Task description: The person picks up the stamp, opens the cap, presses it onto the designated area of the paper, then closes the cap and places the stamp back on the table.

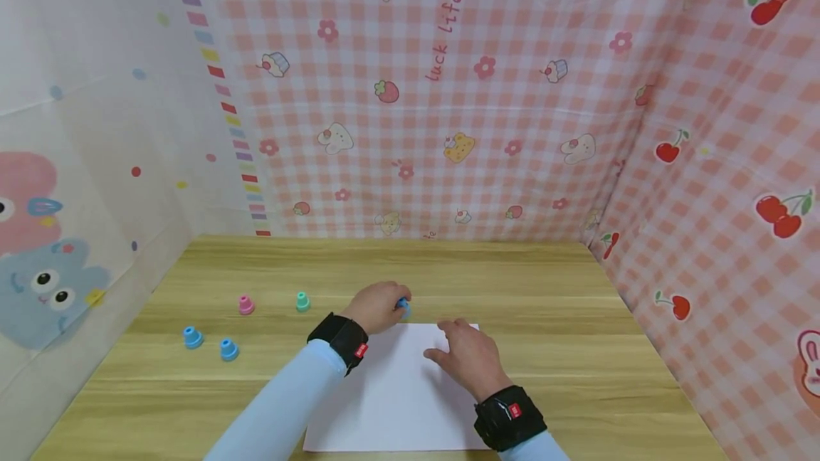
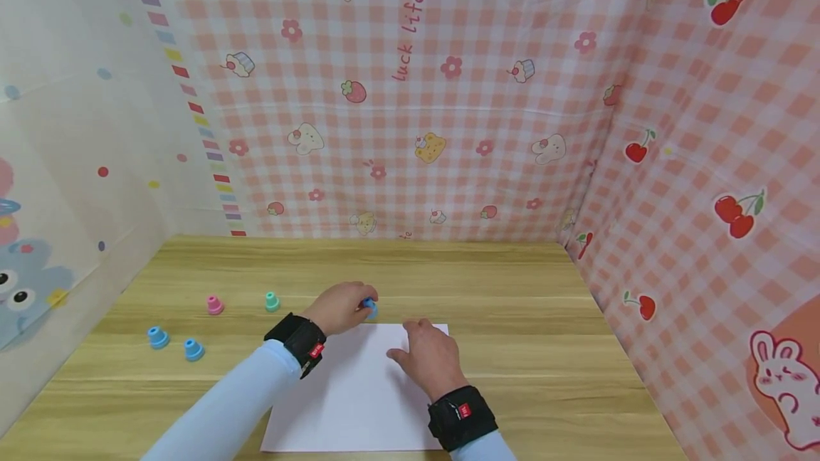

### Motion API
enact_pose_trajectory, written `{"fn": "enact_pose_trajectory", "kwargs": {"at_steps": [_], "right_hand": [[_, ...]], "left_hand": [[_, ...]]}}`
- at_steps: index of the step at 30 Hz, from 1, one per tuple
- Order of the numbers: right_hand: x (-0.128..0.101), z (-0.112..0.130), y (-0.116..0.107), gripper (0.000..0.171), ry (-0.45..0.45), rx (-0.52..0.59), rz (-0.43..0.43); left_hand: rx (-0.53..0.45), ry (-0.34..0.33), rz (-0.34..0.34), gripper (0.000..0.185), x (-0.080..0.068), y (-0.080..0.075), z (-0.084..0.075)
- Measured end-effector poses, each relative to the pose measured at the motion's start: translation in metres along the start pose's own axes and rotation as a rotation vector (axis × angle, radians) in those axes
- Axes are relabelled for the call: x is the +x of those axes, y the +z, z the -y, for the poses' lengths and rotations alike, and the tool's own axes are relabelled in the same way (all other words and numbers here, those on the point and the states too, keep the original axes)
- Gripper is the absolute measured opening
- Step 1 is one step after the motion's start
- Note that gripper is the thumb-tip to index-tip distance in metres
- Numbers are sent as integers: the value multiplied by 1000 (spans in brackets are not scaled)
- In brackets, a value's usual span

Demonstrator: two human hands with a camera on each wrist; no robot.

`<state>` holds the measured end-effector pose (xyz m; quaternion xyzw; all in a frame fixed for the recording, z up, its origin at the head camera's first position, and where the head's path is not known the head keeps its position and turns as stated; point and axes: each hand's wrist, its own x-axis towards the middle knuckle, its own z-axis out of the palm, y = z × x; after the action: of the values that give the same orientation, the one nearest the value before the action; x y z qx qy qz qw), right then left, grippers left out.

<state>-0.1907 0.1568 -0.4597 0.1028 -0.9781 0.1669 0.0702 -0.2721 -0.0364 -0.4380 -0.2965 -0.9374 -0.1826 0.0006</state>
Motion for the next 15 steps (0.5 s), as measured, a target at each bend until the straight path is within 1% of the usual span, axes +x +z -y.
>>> {"fn": "enact_pose_trajectory", "kwargs": {"at_steps": [9, 15], "right_hand": [[-2, -1, -3, 47, 12, -54, 41], [-1, -2, -2, 47, 22, -103, 78]], "left_hand": [[122, -6, 1, 19, 6, 10, 14], [153, -21, -6, 19, 9, 16, 18]]}}
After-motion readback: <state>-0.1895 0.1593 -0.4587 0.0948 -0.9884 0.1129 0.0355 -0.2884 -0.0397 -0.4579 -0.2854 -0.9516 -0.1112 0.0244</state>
